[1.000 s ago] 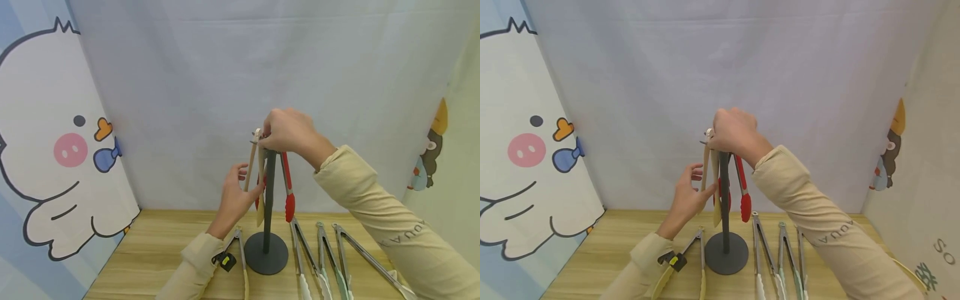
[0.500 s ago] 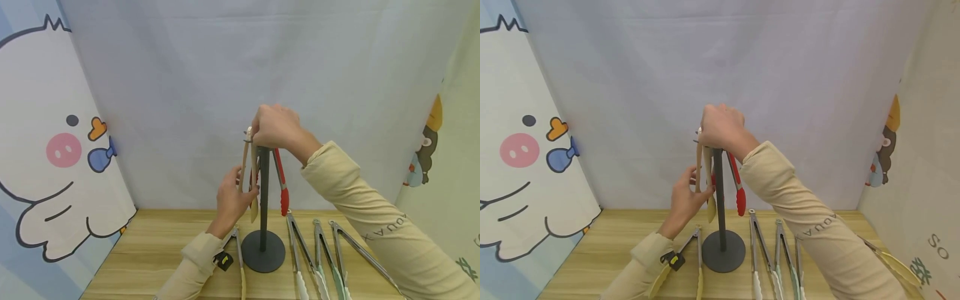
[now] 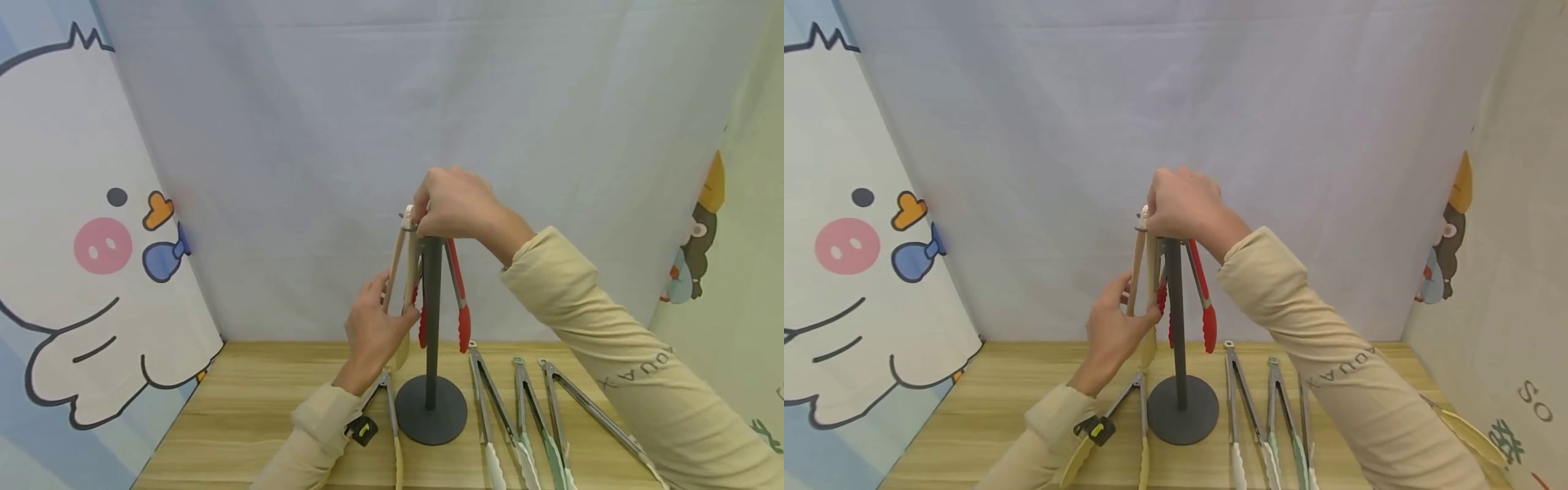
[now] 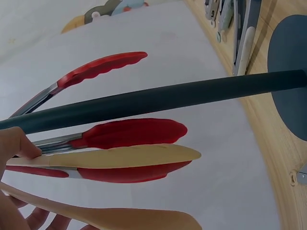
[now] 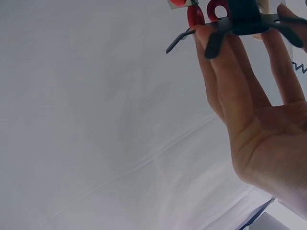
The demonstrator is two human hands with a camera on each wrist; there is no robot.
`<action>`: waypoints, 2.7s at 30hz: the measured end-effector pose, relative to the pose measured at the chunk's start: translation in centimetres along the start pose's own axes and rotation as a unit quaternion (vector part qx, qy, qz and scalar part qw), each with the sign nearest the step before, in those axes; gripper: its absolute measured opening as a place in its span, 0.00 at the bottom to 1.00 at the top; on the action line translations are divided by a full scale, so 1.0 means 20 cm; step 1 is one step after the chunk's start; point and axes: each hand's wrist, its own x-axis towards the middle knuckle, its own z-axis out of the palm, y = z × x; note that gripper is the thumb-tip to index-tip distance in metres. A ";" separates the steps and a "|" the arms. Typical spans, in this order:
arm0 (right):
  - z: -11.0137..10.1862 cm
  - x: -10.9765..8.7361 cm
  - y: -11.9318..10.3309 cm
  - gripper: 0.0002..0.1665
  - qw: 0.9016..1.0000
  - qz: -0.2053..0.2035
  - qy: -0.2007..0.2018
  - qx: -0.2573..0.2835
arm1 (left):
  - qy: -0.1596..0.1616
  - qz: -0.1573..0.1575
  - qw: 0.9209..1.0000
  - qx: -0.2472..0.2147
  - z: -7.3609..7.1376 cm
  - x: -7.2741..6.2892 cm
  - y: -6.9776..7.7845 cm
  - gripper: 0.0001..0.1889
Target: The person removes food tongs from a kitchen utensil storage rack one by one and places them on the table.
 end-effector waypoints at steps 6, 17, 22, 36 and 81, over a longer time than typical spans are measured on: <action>0.00 -0.01 0.02 0.11 1.000 -0.023 -0.008 0.004 | 0.015 0.009 1.000 0.003 -0.02 0.01 -0.01 0.33; 0.00 -0.01 0.02 0.15 1.000 -0.024 -0.012 0.011 | 0.022 0.028 0.999 0.008 -0.05 0.02 -0.02 0.33; 0.00 -0.01 0.02 0.15 0.999 -0.028 -0.012 0.010 | 0.022 0.029 0.999 0.011 -0.06 0.02 -0.02 0.34; 0.00 0.00 0.02 0.18 0.999 -0.028 -0.021 0.020 | 0.010 0.019 1.000 0.021 -0.11 0.02 -0.04 0.35; 0.03 -0.01 0.04 0.22 0.998 -0.058 0.009 0.018 | -0.062 -0.016 0.997 0.048 -0.31 -0.10 -0.19 0.36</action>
